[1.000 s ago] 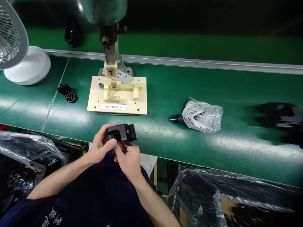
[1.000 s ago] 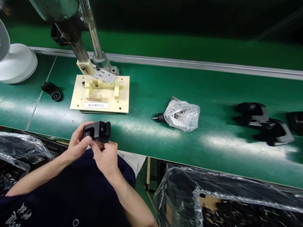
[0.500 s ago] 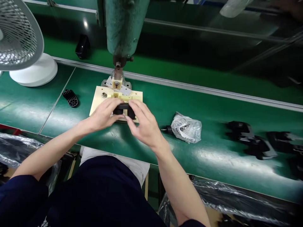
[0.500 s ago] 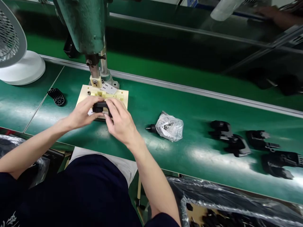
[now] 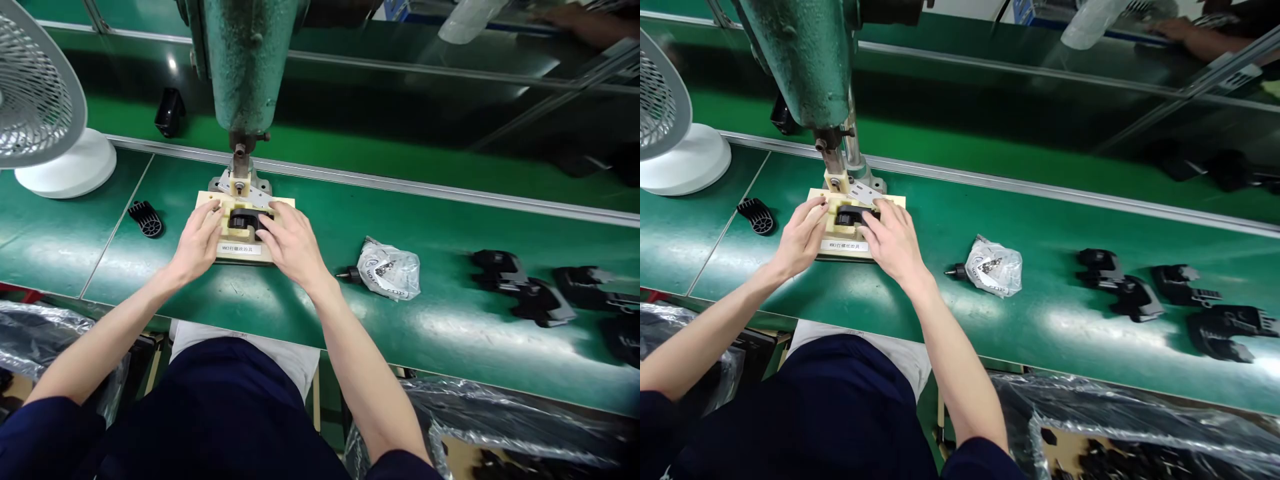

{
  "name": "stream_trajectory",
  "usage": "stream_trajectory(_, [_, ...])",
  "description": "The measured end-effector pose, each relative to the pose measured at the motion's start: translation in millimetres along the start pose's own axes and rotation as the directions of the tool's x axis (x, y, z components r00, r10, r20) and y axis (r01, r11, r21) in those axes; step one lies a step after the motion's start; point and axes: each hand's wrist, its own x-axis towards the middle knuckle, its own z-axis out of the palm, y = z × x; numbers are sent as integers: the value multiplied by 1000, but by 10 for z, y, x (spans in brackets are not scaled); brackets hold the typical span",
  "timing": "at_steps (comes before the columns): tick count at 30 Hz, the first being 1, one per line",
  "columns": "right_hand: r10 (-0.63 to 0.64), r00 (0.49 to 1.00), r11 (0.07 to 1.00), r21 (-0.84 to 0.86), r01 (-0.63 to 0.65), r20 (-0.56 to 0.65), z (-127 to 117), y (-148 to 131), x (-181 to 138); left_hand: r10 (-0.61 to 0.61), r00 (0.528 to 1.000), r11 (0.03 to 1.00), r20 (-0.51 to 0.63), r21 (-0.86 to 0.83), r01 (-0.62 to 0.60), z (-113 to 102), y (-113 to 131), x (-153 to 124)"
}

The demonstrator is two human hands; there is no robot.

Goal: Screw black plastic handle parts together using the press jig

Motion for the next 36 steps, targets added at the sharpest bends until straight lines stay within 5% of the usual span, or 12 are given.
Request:
stream_trajectory(2, [121, 976, 992, -4, -124, -183, -168, 128, -227, -24, 998, 1000, -60, 16, 25, -107, 54, -217])
stream_trajectory(5, [408, 831, 883, -66, -464, -379, -520, 446, -672, -67, 995, 995, -78, 66, 72, -281, 104, -633])
stream_trajectory(8, [697, 689, 655, -217, -724, -197, -803, 736, -1001, -94, 992, 991, -87, 85, 102, -337, 86, -978])
stream_trajectory(12, [834, 533, 538, -433, -724, 145, -849, 975, -1035, -95, 993, 995, -74, 30, 98, -187, 152, -1106])
stream_trajectory(17, [838, 511, 530, -506, -681, 190, -810, 1127, -886, -14, 1000, 995, -1, -96, 14, -34, 412, -962])
stream_trajectory(19, [811, 558, 569, -461, -681, 177, -843, 1175, -917, 4, 1000, 991, 9, -133, -3, -11, 472, -921])
stream_trajectory(22, [777, 629, 596, -301, -744, -16, -912, 1210, -1039, -11, 999, 987, 39, -162, 17, 7, 515, -914])
stream_trajectory(25, [793, 587, 568, -155, -809, -160, -949, 1172, -1161, -19, 998, 982, 63, -188, 31, 29, 542, -932])
stream_trajectory(29, [817, 546, 562, 45, -826, -188, -932, 1062, -1243, 21, 994, 975, 109, -224, 4, 55, 606, -926])
stream_trajectory(32, [813, 517, 578, 266, -772, -268, -914, 1025, -1267, 57, 991, 971, 122, -238, -27, 80, 655, -900])
stream_trajectory(36, [860, 411, 508, 565, -650, -301, -938, 995, -1282, 103, 987, 963, 125, -261, -67, 139, 710, -873])
